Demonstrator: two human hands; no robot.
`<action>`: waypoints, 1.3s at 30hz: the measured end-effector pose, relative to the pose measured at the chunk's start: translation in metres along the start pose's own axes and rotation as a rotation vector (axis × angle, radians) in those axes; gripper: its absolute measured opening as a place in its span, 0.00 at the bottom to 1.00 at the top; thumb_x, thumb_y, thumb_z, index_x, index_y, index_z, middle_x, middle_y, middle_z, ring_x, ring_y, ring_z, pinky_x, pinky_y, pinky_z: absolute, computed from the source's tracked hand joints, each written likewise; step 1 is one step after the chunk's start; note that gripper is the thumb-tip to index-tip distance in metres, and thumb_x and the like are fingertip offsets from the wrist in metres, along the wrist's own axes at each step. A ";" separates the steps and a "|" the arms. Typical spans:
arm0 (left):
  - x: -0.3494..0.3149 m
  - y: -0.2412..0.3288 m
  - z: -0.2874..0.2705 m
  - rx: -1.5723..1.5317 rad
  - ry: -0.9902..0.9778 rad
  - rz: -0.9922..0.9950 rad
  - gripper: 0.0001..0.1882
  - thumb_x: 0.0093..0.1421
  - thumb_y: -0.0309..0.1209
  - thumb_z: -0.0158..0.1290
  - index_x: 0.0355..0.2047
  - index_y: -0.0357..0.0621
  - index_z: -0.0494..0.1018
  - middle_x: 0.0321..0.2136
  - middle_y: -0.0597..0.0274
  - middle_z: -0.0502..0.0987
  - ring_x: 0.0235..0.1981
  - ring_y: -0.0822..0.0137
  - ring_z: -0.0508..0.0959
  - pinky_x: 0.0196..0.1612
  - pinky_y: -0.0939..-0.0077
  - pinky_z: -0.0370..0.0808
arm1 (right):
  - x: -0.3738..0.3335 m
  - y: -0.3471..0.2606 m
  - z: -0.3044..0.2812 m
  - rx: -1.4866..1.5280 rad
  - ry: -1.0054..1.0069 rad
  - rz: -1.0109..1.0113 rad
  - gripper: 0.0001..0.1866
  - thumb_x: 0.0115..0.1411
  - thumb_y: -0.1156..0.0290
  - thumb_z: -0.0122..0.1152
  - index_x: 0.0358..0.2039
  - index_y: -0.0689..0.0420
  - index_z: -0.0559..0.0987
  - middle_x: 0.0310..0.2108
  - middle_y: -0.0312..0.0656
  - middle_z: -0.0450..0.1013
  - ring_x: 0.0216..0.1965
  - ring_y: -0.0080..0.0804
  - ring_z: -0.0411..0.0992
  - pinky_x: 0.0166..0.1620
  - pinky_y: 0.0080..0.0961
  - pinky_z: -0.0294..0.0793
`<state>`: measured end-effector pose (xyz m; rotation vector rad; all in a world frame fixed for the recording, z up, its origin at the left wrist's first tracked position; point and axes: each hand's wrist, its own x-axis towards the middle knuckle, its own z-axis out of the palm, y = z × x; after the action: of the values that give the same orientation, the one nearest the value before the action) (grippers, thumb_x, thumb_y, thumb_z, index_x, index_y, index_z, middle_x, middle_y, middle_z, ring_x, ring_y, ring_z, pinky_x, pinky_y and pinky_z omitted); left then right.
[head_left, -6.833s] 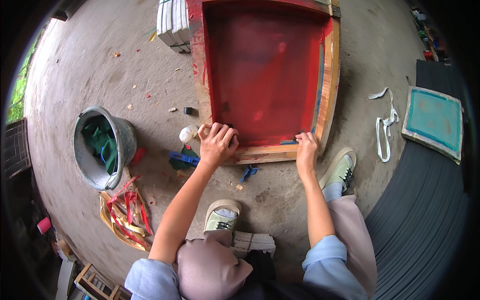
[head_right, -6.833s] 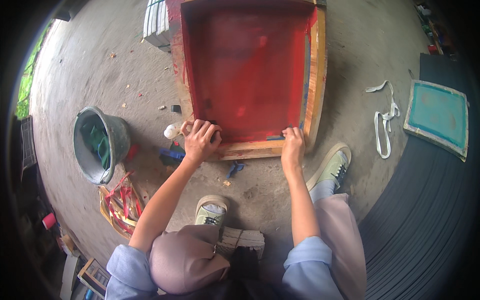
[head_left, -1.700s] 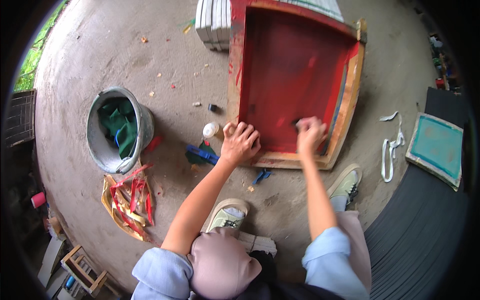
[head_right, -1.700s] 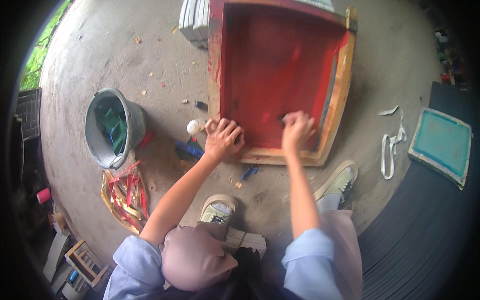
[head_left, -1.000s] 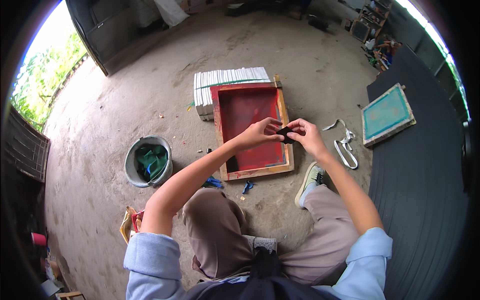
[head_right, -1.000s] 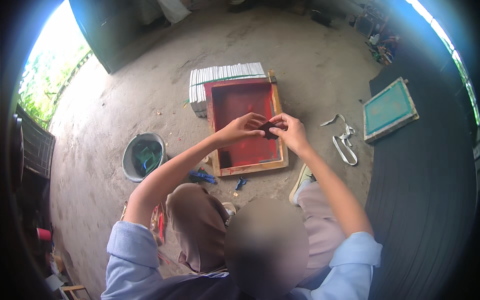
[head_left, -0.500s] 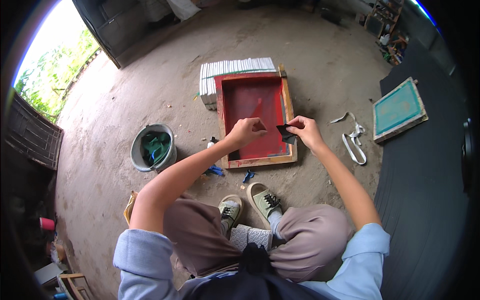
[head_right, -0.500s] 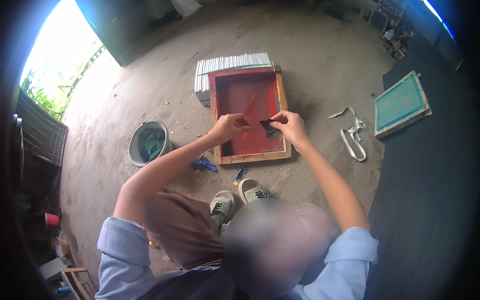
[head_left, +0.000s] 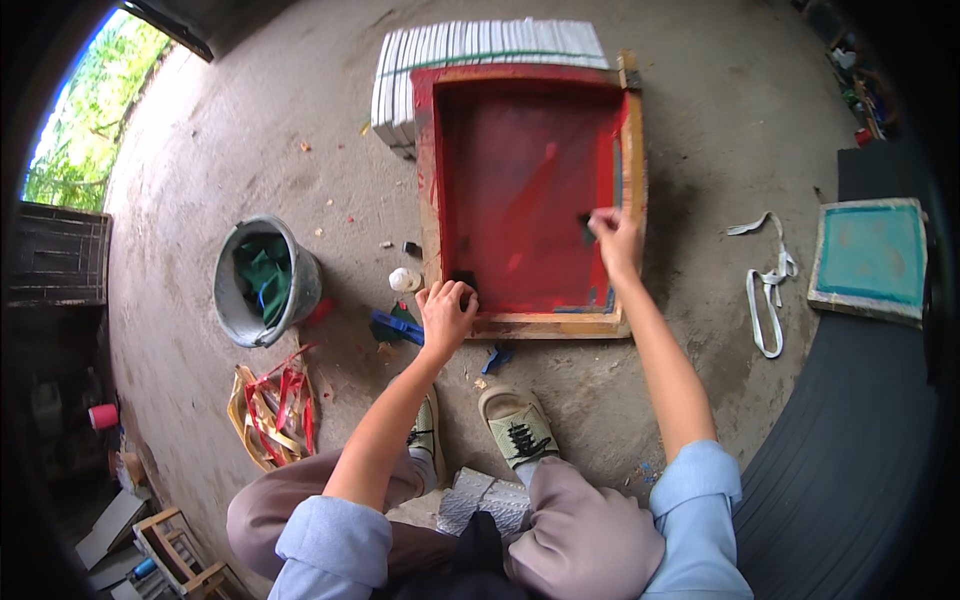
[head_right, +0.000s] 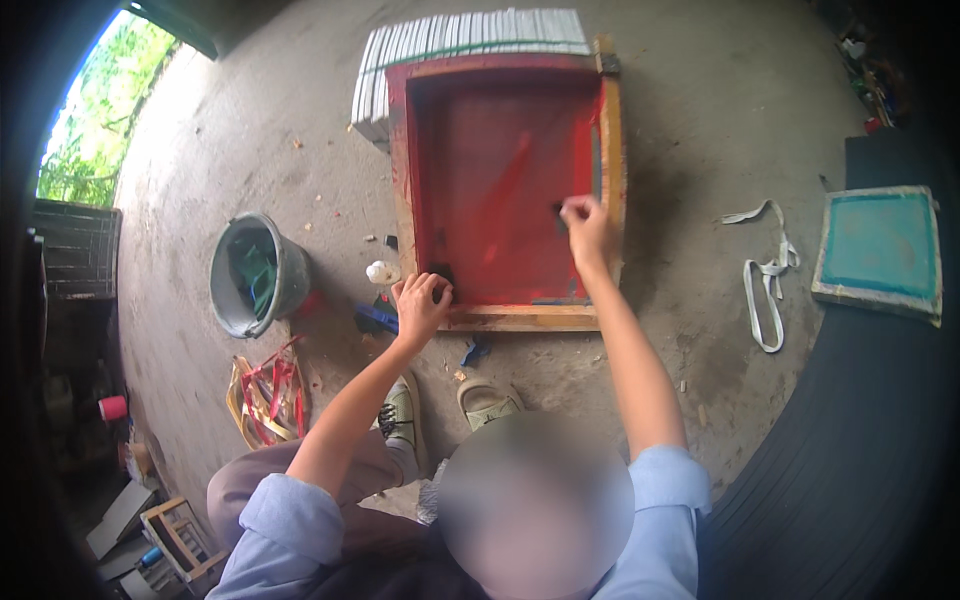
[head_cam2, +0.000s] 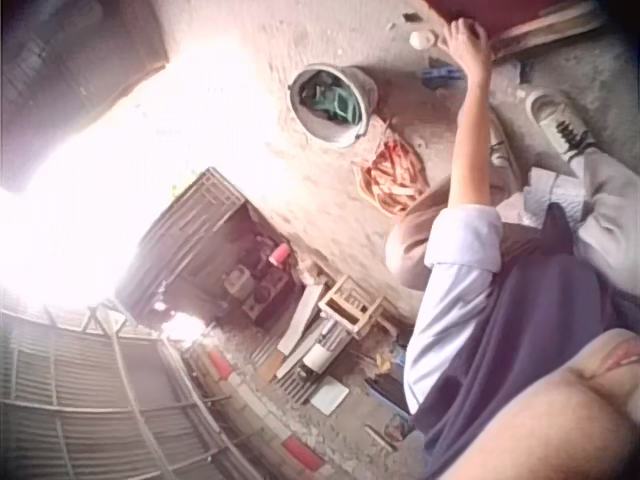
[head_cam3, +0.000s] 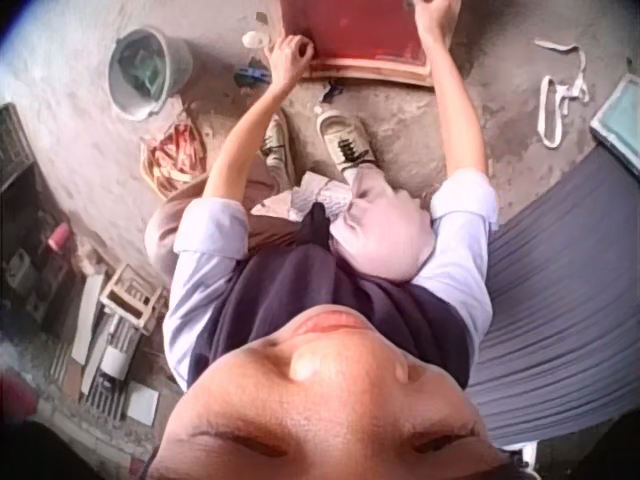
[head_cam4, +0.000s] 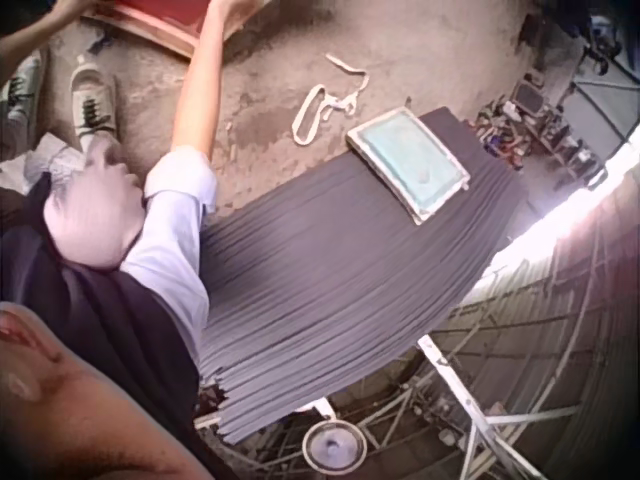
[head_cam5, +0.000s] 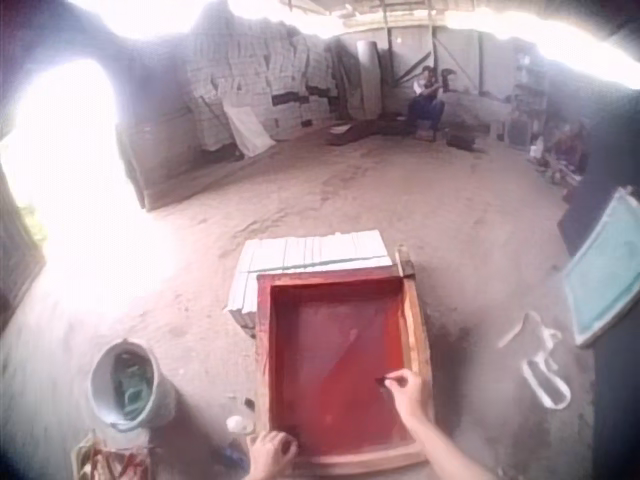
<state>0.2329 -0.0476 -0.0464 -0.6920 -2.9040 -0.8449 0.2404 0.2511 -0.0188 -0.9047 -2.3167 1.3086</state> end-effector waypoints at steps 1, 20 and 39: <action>-0.005 -0.003 0.005 0.022 0.033 -0.020 0.06 0.54 0.36 0.57 0.29 0.51 0.76 0.28 0.66 0.74 0.38 0.63 0.73 0.50 0.60 0.59 | 0.014 -0.007 0.008 0.093 0.105 -0.107 0.04 0.54 0.75 0.65 0.31 0.58 0.80 0.27 0.41 0.77 0.31 0.31 0.76 0.36 0.27 0.72; -0.017 -0.003 0.039 0.290 0.164 -0.006 0.03 0.48 0.36 0.55 0.25 0.63 0.75 0.31 0.71 0.68 0.41 0.64 0.67 0.52 0.56 0.53 | -0.019 0.012 0.079 -0.587 -0.362 -0.902 0.35 0.62 0.57 0.53 0.65 0.62 0.60 0.68 0.54 0.49 0.70 0.50 0.46 0.70 0.47 0.43; -0.019 -0.003 0.039 0.323 0.161 -0.006 0.05 0.46 0.38 0.56 0.26 0.60 0.74 0.32 0.72 0.69 0.40 0.65 0.68 0.52 0.55 0.55 | 0.010 0.008 0.054 -0.833 -0.173 -0.820 0.30 0.63 0.63 0.53 0.65 0.50 0.63 0.69 0.31 0.52 0.71 0.40 0.44 0.67 0.65 0.35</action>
<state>0.2520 -0.0378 -0.0845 -0.5562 -2.8006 -0.3943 0.2051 0.2262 -0.0541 0.0682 -2.8928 0.0707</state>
